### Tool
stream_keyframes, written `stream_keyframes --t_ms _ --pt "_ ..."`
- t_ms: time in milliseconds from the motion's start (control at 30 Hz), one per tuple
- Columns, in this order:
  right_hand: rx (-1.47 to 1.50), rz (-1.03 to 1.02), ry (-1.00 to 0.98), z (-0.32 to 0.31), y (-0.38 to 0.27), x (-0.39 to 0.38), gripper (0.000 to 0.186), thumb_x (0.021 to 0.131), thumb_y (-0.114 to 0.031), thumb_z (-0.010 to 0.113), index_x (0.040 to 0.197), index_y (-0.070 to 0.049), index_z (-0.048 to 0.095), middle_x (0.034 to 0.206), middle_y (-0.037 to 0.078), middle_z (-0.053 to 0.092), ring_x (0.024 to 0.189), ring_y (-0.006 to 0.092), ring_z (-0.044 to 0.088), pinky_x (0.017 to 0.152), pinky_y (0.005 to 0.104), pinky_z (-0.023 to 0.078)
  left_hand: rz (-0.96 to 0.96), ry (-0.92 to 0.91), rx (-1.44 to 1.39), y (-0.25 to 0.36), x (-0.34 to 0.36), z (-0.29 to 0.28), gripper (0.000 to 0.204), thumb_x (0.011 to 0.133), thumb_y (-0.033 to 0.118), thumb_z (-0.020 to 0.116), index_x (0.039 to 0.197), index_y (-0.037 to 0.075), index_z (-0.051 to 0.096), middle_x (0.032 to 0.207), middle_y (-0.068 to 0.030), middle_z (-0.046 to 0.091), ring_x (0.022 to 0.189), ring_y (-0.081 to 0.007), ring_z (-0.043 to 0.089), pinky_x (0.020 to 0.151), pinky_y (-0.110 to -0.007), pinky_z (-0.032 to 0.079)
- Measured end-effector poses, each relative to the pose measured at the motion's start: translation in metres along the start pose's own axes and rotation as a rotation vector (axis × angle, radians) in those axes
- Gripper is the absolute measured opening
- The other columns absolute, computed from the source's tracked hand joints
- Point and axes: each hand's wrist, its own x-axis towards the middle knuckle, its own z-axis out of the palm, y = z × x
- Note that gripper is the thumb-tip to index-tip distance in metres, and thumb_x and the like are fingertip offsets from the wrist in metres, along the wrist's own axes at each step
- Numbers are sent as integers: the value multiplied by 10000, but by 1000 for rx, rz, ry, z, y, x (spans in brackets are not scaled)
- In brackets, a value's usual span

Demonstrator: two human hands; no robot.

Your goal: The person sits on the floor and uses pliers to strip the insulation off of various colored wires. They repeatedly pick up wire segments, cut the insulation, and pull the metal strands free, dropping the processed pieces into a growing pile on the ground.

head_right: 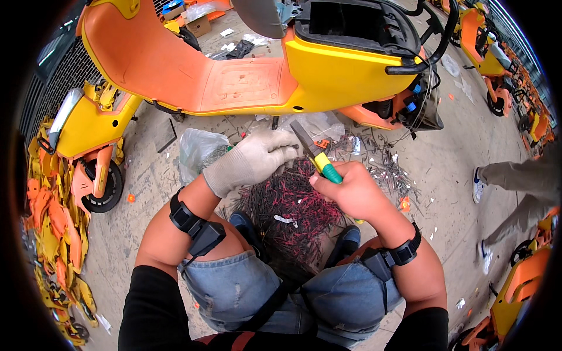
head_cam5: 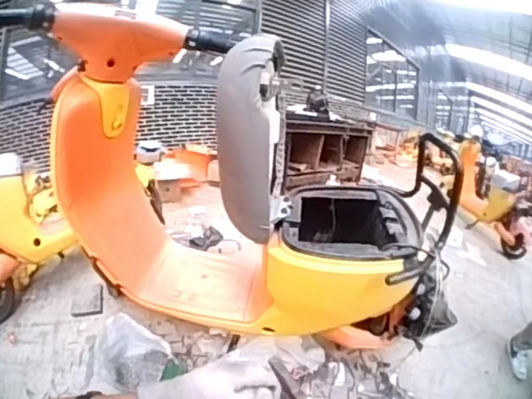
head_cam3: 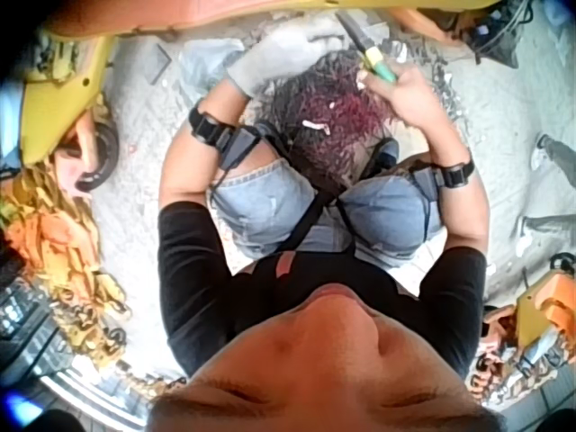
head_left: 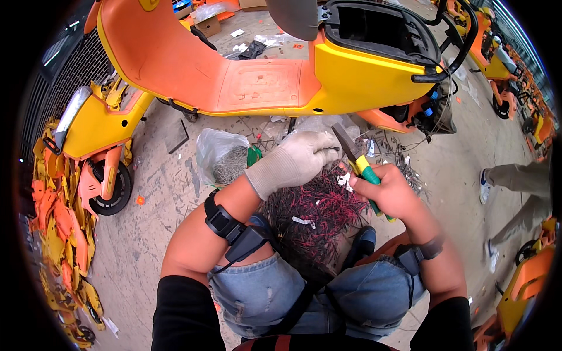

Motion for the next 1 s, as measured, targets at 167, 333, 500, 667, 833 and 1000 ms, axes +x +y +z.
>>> stream_keyframes --t_ms 167,333,500,667,833,1000 --pt "-31 -25 31 -2 1 -1 232 898 -199 688 818 18 671 659 46 602 588 111 543 576 291 451 -205 -28 -148 12 1 -2 203 973 167 537 1059 9 632 746 -55 615 669 -131 611 635 -302 508" --pt "-79 -67 67 -4 3 1 226 881 -188 702 820 27 669 703 85 606 633 149 571 613 313 472 -331 -87 -108 2 6 0 237 969 192 544 1096 11 632 820 -71 637 697 -132 624 678 -298 516" --pt "-119 -208 1 -4 10 -1 203 851 -158 727 813 34 675 783 117 643 694 197 610 685 334 494 -224 -24 176 -21 8 -6 312 972 236 569 1186 15 625 990 -125 668 872 -166 679 792 -302 525" --pt "-264 -376 -90 -6 20 0 188 810 -123 762 768 37 674 856 139 675 717 272 638 694 357 503 -424 -71 -517 -19 8 -5 384 1007 303 561 1220 -12 608 1072 -135 679 1005 -218 681 870 -327 534" --pt "-367 -366 -170 -6 18 -2 264 798 -218 732 690 12 662 849 150 675 793 393 639 1077 516 393 -402 -245 -691 3 7 -6 375 1004 284 578 1243 -3 601 1037 -127 695 986 -203 678 886 -331 541" --pt "-388 -349 -181 -4 20 0 287 799 -252 739 701 10 677 863 146 673 821 382 651 1070 540 390 -380 -245 -592 7 5 -7 388 927 196 669 1266 21 600 987 -100 708 852 -121 679 651 -220 547"
